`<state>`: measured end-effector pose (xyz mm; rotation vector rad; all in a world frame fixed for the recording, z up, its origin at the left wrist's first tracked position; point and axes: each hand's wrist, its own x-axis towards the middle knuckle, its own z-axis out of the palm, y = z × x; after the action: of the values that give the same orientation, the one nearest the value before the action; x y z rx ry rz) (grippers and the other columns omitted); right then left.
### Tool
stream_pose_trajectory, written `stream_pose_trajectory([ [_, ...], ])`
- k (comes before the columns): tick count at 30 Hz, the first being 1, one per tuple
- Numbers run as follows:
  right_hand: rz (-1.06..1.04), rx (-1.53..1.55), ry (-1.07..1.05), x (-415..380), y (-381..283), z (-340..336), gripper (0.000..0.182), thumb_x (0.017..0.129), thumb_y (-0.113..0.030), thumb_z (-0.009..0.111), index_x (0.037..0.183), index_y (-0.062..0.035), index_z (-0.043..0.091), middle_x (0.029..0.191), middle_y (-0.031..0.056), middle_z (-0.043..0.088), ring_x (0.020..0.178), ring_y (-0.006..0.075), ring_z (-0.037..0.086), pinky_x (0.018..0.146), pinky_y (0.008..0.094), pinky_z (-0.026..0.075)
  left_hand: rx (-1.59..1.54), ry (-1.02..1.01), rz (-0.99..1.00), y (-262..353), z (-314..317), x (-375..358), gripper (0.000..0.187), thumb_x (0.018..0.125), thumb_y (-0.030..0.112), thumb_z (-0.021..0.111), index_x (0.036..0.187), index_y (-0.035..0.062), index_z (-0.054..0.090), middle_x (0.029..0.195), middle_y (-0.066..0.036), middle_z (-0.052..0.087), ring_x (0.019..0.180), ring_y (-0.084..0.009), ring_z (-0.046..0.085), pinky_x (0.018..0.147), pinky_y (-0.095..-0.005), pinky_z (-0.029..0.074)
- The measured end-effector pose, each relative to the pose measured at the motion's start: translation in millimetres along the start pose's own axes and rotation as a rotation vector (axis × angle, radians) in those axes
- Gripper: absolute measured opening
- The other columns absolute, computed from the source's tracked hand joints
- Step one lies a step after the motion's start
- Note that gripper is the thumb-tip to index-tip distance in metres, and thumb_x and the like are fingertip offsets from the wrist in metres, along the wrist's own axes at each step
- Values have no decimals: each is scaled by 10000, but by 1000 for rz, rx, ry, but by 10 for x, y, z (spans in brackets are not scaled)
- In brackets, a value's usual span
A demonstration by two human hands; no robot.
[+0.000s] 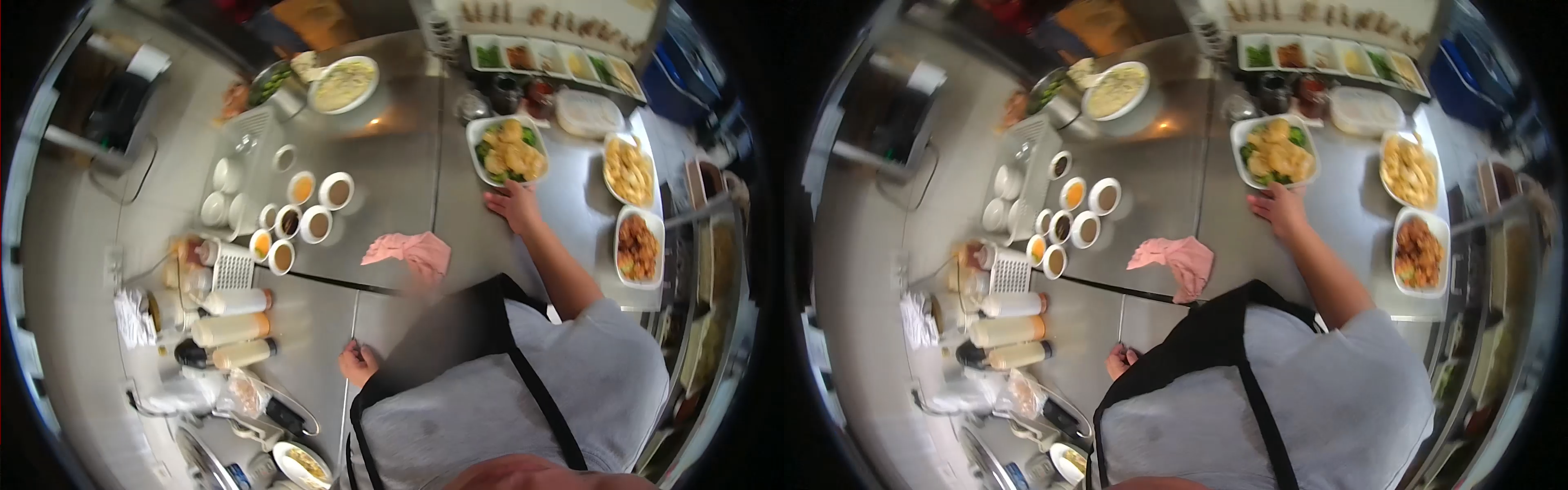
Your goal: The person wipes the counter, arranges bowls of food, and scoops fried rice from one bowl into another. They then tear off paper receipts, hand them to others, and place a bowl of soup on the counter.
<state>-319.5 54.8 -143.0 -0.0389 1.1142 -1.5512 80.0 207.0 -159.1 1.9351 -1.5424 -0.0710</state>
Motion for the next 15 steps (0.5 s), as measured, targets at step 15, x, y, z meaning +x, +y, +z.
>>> stream_pose_trajectory([
  [15,-23,-211,-250,303,425,650,369,777,-70,336,1146,-78,322,927,146,532,677,238,589,561,323,492,71,-11,-178,19,4,-13,231,646,201,579,838,74,558,780,-142,520,728,-333,499,616,-417,393],
])
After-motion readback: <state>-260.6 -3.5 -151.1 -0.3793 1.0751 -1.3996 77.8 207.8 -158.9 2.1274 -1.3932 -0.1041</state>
